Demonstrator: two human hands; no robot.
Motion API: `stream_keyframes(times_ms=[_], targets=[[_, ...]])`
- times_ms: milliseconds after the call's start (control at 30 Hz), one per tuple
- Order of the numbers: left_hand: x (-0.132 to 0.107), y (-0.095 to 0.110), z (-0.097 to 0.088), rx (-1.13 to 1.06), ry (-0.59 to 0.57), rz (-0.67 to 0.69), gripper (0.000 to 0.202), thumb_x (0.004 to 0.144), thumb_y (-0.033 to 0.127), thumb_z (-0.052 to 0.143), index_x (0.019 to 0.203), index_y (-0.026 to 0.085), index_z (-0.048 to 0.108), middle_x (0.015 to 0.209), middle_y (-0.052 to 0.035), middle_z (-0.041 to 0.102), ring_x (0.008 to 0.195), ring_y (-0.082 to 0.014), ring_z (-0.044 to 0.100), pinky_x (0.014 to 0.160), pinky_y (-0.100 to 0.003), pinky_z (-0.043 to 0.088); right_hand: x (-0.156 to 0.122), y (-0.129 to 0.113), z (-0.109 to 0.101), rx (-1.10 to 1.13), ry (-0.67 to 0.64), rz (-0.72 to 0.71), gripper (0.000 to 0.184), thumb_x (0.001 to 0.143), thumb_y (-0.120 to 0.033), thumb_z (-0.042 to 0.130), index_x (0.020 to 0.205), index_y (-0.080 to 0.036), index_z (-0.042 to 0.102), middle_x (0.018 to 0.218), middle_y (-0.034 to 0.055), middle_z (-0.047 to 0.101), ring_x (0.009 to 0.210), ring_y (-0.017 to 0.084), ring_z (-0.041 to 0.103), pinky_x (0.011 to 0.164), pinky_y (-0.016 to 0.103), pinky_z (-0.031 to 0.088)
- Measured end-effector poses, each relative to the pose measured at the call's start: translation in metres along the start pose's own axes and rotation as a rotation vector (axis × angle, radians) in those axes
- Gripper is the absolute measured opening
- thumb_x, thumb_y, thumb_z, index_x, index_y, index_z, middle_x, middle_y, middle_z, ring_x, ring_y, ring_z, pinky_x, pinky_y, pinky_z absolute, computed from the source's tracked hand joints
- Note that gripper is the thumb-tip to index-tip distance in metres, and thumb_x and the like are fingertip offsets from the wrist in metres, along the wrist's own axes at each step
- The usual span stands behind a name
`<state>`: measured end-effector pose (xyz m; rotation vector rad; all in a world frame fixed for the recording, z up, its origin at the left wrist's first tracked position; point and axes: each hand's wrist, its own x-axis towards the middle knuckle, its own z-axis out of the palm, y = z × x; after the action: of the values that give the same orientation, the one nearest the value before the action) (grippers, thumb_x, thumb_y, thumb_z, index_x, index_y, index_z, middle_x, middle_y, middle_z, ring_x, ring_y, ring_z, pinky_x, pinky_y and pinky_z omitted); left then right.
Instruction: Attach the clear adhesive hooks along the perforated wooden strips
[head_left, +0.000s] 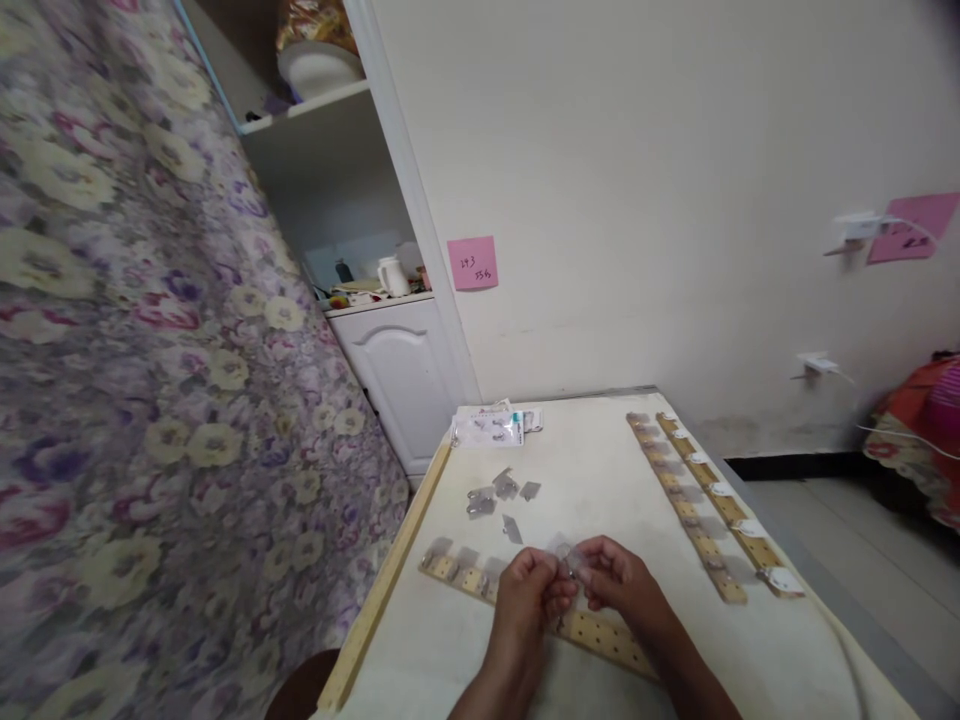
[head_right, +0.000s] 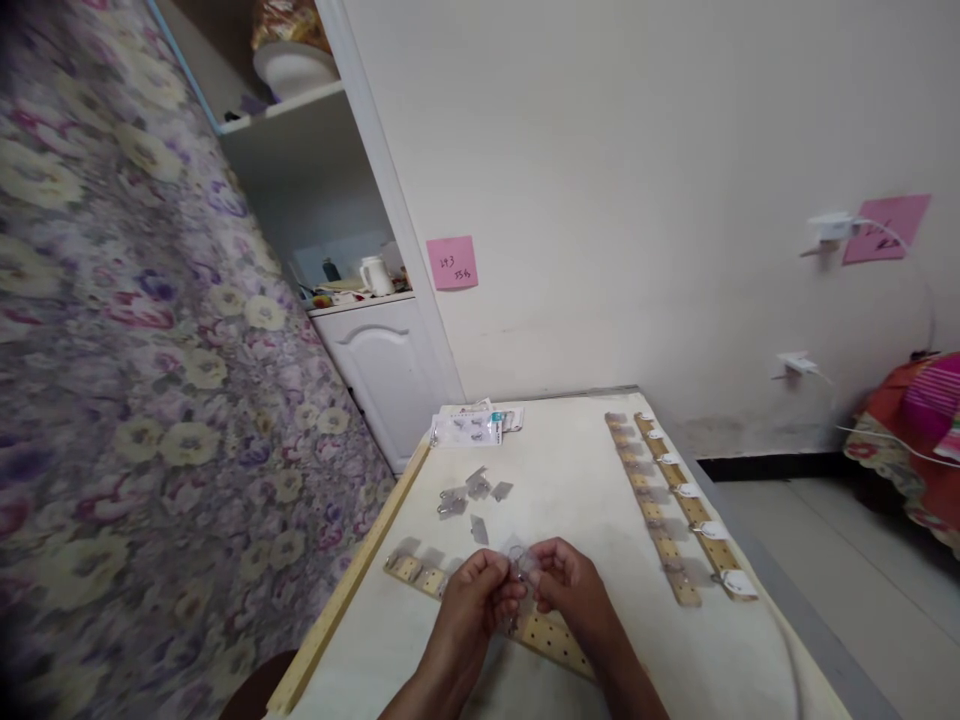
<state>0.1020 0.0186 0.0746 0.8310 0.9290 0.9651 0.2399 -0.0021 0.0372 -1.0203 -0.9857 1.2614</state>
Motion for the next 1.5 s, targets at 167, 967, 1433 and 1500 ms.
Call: stream_keyframes(times_ms=[167, 967, 1433, 1500], targets=[[-0.006, -0.005, 0.006, -0.112, 0.007, -0.079, 0.015, 0.071, 0.017, 0.066, 0.066, 0.015, 0.052, 0.059, -0.0017, 0.063, 0.054, -0.009, 0.062, 0.052, -0.016, 0.046, 0.002, 0.003, -0.002, 0.01, 0.014, -0.006, 0.039, 0.064, -0.048, 0.072, 0.084, -0.017, 0.058, 0.065, -0.0025, 0.058, 0.051, 0.008, 0.05, 0.047, 0.022, 0.042], [-0.03, -0.026, 0.015, -0.397, -0.003, -0.297, 0.006, 0.072, 0.013, 0.062, 0.066, 0.01, 0.062, 0.068, -0.0073, 0.069, 0.06, -0.0108, 0.063, 0.058, -0.019, 0.048, -0.018, -0.021, -0.024, -0.12, -0.062, 0.045, 0.038, 0.078, -0.046, 0.06, 0.104, -0.019, 0.058, 0.074, -0.0037, 0.053, 0.052, 0.006, 0.045, 0.048, 0.02, 0.037], [-0.036, -0.033, 0.02, -0.211, 0.0, -0.237, 0.016, 0.068, 0.024, 0.065, 0.076, 0.01, 0.064, 0.067, -0.0045, 0.066, 0.053, -0.01, 0.06, 0.051, -0.018, 0.04, -0.013, -0.014, -0.024, -0.195, -0.007, 0.053, 0.038, 0.076, -0.052, 0.059, 0.094, -0.018, 0.06, 0.063, -0.0057, 0.05, 0.045, 0.006, 0.041, 0.04, 0.019, 0.032], [-0.036, -0.035, 0.018, -0.191, 0.013, -0.225, 0.02, 0.067, 0.026, 0.067, 0.078, 0.009, 0.064, 0.065, -0.0034, 0.064, 0.051, -0.0092, 0.058, 0.048, -0.018, 0.037, -0.014, -0.016, -0.027, -0.192, -0.045, 0.062, 0.035, 0.075, -0.051, 0.06, 0.086, -0.017, 0.058, 0.056, -0.0071, 0.047, 0.043, 0.006, 0.041, 0.041, 0.019, 0.032]])
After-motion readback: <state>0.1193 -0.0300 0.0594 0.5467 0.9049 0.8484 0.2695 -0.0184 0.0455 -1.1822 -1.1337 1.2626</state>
